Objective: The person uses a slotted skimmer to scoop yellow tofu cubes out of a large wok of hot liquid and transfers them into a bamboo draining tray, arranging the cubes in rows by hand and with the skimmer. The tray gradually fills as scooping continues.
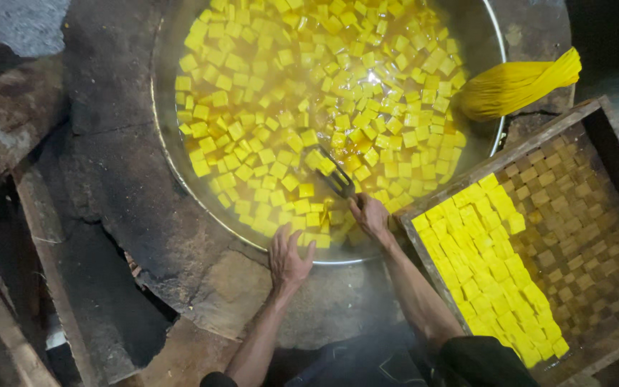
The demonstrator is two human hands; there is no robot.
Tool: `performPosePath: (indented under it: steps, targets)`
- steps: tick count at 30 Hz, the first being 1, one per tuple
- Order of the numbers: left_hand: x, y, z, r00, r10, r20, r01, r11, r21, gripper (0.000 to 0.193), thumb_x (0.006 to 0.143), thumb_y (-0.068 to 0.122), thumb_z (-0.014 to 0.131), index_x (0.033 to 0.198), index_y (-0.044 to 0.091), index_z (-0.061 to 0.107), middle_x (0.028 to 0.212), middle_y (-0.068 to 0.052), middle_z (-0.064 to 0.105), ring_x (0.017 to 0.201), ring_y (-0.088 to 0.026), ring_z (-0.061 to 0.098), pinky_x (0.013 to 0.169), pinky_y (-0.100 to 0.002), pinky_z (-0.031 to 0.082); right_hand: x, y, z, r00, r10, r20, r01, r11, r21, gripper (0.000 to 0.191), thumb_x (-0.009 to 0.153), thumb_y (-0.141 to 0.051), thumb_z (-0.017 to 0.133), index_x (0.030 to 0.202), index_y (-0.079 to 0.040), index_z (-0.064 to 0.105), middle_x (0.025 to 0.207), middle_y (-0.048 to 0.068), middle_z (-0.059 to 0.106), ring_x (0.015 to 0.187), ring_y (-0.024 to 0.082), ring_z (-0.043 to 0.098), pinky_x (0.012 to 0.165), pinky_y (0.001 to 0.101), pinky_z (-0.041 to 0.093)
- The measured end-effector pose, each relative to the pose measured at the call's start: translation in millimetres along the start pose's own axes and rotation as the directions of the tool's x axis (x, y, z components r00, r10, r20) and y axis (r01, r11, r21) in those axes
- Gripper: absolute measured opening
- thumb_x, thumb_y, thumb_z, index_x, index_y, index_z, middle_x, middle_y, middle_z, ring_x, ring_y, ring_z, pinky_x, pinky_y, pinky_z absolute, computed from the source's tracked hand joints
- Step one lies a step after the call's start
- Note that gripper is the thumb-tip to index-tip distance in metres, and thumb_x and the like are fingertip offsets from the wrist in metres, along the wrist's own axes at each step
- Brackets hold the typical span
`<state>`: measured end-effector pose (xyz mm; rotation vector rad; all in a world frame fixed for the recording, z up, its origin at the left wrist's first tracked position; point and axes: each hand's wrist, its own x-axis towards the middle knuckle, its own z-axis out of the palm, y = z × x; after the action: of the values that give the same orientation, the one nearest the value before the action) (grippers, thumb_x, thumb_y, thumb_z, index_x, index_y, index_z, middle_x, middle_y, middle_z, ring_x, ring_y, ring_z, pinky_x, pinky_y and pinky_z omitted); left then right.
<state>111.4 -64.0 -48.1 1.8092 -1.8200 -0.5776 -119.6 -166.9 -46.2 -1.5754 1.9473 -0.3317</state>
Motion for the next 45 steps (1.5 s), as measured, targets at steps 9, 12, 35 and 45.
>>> performPosePath:
  steps: [9,12,35,45]
  targets:
    - [1,4,-1,1.0,-0.004,0.001,0.004,1.0,0.009,0.043,0.086,0.032,0.077,0.119,0.007,0.065,0.14,-0.019,0.054,0.133,-0.039,0.049,0.107,-0.054,0.04,32,-49,44,0.981,0.057,0.183,-0.128,0.905,0.405,0.048,0.098,-0.045,0.062,0.095,0.001,0.076,0.071,0.013,0.073,0.061,0.02,0.069,0.059,0.0371,0.053]
    - [1,4,1,0.999,0.013,-0.034,-0.013,1.0,0.022,0.043,0.086,0.032,0.076,0.119,0.007,0.066,0.14,-0.019,0.054,0.133,-0.039,0.049,0.108,-0.053,0.04,22,-60,57,0.984,0.059,0.166,-0.146,0.801,0.581,0.046,0.1,-0.041,0.063,0.098,0.003,0.073,0.071,0.008,0.069,0.059,0.015,0.064,0.055,0.0331,0.051]
    - [-62,85,41,0.965,0.238,-0.108,-0.23,0.97,0.076,0.033,0.092,0.02,0.073,0.117,-0.001,0.068,0.131,-0.025,0.06,0.128,-0.042,0.051,0.112,-0.054,0.038,-374,347,-273,0.816,0.32,-0.481,-0.243,0.945,0.217,0.038,0.095,-0.041,0.072,0.113,-0.008,0.077,0.088,0.016,0.076,0.075,0.026,0.072,0.068,0.0389,0.056]
    - [-68,274,130,0.858,0.5,-0.121,-0.513,0.812,-0.279,0.031,0.087,0.011,0.073,0.116,0.001,0.065,0.123,-0.021,0.065,0.122,-0.04,0.058,0.109,-0.049,0.044,-404,478,-293,0.869,0.148,-0.472,-0.252,0.953,-0.166,0.042,0.095,-0.048,0.071,0.112,-0.009,0.075,0.099,0.017,0.075,0.089,0.037,0.072,0.073,0.0471,0.056]
